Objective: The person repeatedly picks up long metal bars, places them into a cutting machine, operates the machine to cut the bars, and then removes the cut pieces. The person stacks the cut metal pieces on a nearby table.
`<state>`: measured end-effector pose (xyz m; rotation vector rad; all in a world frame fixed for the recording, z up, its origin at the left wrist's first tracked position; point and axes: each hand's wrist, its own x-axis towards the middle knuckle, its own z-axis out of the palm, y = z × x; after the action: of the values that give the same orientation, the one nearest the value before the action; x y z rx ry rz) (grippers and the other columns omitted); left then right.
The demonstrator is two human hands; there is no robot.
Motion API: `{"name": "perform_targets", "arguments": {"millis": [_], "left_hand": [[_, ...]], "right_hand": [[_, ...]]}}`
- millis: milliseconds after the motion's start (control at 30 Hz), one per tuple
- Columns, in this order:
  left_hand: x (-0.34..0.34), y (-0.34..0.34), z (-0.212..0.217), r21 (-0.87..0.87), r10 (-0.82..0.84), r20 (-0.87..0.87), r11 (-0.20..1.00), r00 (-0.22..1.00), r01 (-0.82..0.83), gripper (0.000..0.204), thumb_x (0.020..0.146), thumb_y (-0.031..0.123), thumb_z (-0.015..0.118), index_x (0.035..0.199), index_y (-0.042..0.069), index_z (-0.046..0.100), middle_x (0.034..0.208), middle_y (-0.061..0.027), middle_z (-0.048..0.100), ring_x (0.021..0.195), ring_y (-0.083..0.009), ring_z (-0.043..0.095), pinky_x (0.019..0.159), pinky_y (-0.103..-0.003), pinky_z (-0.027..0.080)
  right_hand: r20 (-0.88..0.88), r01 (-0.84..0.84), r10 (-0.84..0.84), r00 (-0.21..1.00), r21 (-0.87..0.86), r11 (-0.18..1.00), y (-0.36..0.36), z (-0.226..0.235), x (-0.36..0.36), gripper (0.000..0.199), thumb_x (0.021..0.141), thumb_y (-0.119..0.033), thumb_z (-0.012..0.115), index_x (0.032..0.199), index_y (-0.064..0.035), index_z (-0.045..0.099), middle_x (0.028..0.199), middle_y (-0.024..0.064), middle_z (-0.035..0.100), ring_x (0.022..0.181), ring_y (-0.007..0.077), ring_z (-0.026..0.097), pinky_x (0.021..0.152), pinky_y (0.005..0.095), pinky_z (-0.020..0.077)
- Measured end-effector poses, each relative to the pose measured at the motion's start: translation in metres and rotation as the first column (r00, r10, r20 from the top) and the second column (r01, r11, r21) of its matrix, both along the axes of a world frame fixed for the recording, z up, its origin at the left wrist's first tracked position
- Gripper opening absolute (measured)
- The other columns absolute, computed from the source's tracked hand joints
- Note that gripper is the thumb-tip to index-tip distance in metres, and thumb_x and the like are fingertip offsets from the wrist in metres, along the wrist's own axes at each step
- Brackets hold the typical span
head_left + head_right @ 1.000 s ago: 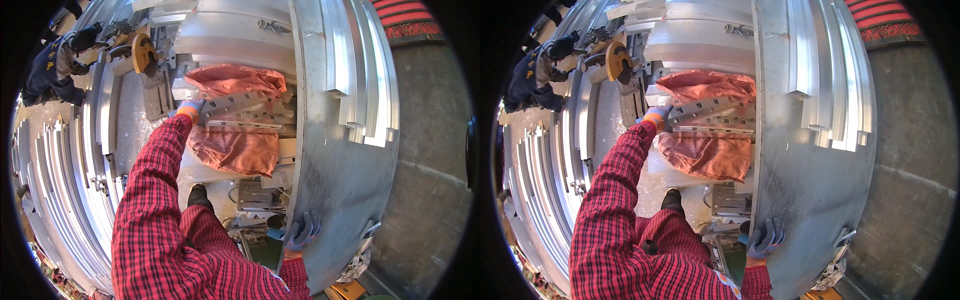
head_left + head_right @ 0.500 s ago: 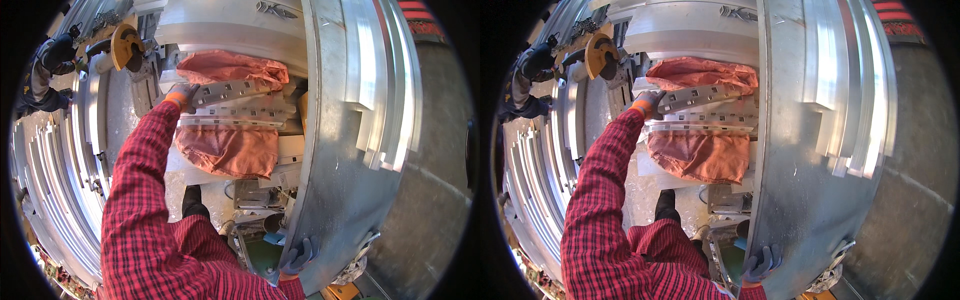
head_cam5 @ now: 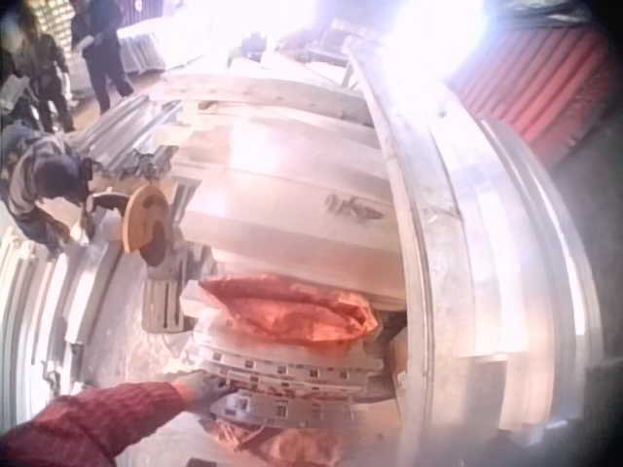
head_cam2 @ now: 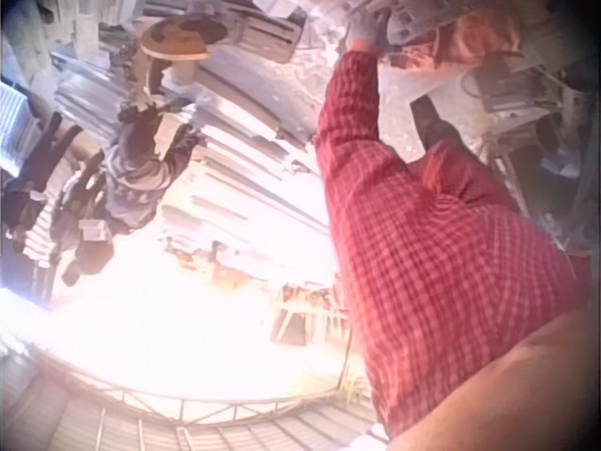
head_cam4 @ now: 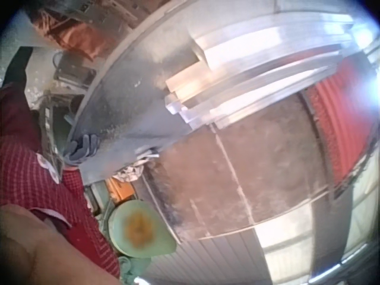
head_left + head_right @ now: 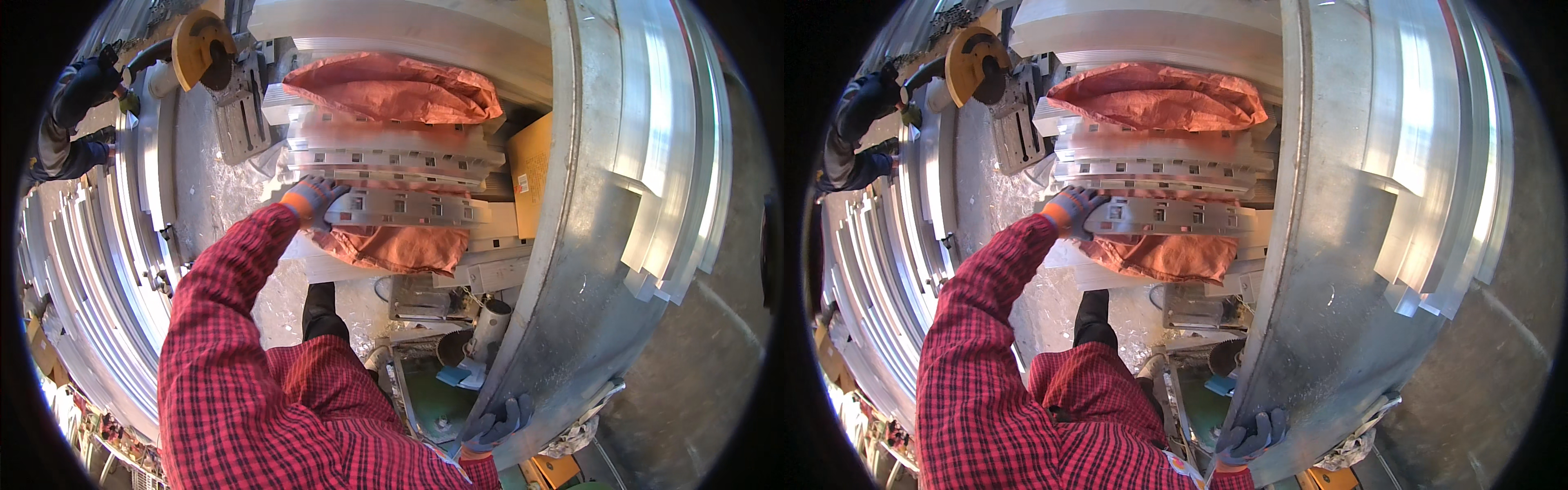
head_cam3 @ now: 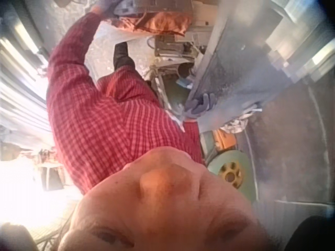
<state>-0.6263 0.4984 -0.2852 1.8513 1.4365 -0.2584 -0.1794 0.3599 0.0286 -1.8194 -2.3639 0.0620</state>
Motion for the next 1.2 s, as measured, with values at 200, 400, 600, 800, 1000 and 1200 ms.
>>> {"name": "perform_targets", "arguments": {"millis": [200, 400, 600, 800, 1000, 1200], "left_hand": [[0.035, 0.006, -0.068, 0.194, 0.042, -0.148, 0.981, 0.988, -0.013, 0.11, 0.066, 0.056, 0.082, 0.154, 0.011, 0.034, 0.152, -0.0152, 0.042, 0.144, -0.0336, 0.033, 0.119, -0.059, 0.019], [0.08, -0.064, -0.087, 0.11, 0.188, -0.012, 0.976, 0.982, -0.186, 0.088, 0.074, 0.055, 0.075, 0.145, 0.011, 0.047, 0.149, -0.0141, 0.045, 0.142, -0.0365, 0.036, 0.118, -0.057, 0.021], [0.059, -0.077, -0.102, 0.071, 0.59, -0.364, 0.789, 0.721, -0.61, 0.09, 0.082, 0.06, 0.066, 0.152, 0.011, 0.038, 0.153, -0.0161, 0.042, 0.145, -0.0358, 0.033, 0.119, -0.056, 0.019], [0.038, -0.124, -0.12, -0.257, 0.573, -0.361, 0.698, 0.736, -0.669, 0.048, 0.091, 0.05, 0.064, 0.119, 0.011, 0.065, 0.119, -0.0193, 0.067, 0.108, -0.0379, 0.066, 0.094, -0.049, 0.05], [0.017, -0.158, -0.083, -0.354, 0.791, 0.019, 0.577, 0.611, -0.736, 0.03, 0.091, 0.039, 0.066, 0.104, 0.012, 0.07, 0.098, -0.0154, 0.073, 0.09, -0.0331, 0.07, 0.079, -0.043, 0.053], [0.029, -0.183, -0.134, -0.424, 0.394, -0.424, 0.71, 0.816, -0.563, 0.043, 0.093, 0.042, 0.058, 0.125, 0.015, 0.067, 0.128, -0.017, 0.065, 0.117, -0.0375, 0.063, 0.098, -0.047, 0.051]], "right_hand": [[0.035, -0.041, 0.041, 0.999, 0.003, 0.999, 0.002, -0.003, 0.006, 0.039, 0.102, -0.028, 0.039, 0.127, 0.0004, 0.051, 0.132, 0.0195, 0.049, 0.127, 0.0398, 0.045, 0.106, 0.0539, 0.0363], [0.114, -0.092, 0.087, 0.99, 0.034, 0.995, -0.008, -0.004, 0.015, 0.039, 0.105, -0.029, 0.038, 0.124, 0.003, 0.05, 0.128, 0.0197, 0.049, 0.126, 0.0395, 0.046, 0.104, 0.0538, 0.0381], [0.127, -0.233, 0.22, 0.967, 0.096, 0.968, 0.011, -0.006, 0.002, 0.041, 0.105, -0.031, 0.039, 0.129, 0.0014, 0.049, 0.133, 0.0202, 0.047, 0.128, 0.0385, 0.044, 0.107, 0.0526, 0.037], [0.016, -0.033, 0.032, 0.999, 0.058, 0.998, 0.005, -0.005, -0.003, 0.043, 0.105, -0.031, 0.036, 0.131, 0.0006, 0.049, 0.137, 0.02, 0.047, 0.13, 0.0378, 0.043, 0.108, 0.0518, 0.0358], [-0.034, -0.004, 0.004, 0.999, 0.013, 1.0, -0.006, -0.006, 0.008, 0.042, 0.103, -0.03, 0.037, 0.13, 0.0, 0.049, 0.136, 0.0199, 0.048, 0.13, 0.038, 0.044, 0.108, 0.0521, 0.0359], [-0.031, -0.018, 0.017, 0.999, -0.021, 1.0, 0.006, 0.003, 0.001, 0.041, 0.101, -0.029, 0.042, 0.131, -0.0023, 0.049, 0.133, 0.02, 0.05, 0.125, 0.0389, 0.047, 0.105, 0.0541, 0.0369]]}}
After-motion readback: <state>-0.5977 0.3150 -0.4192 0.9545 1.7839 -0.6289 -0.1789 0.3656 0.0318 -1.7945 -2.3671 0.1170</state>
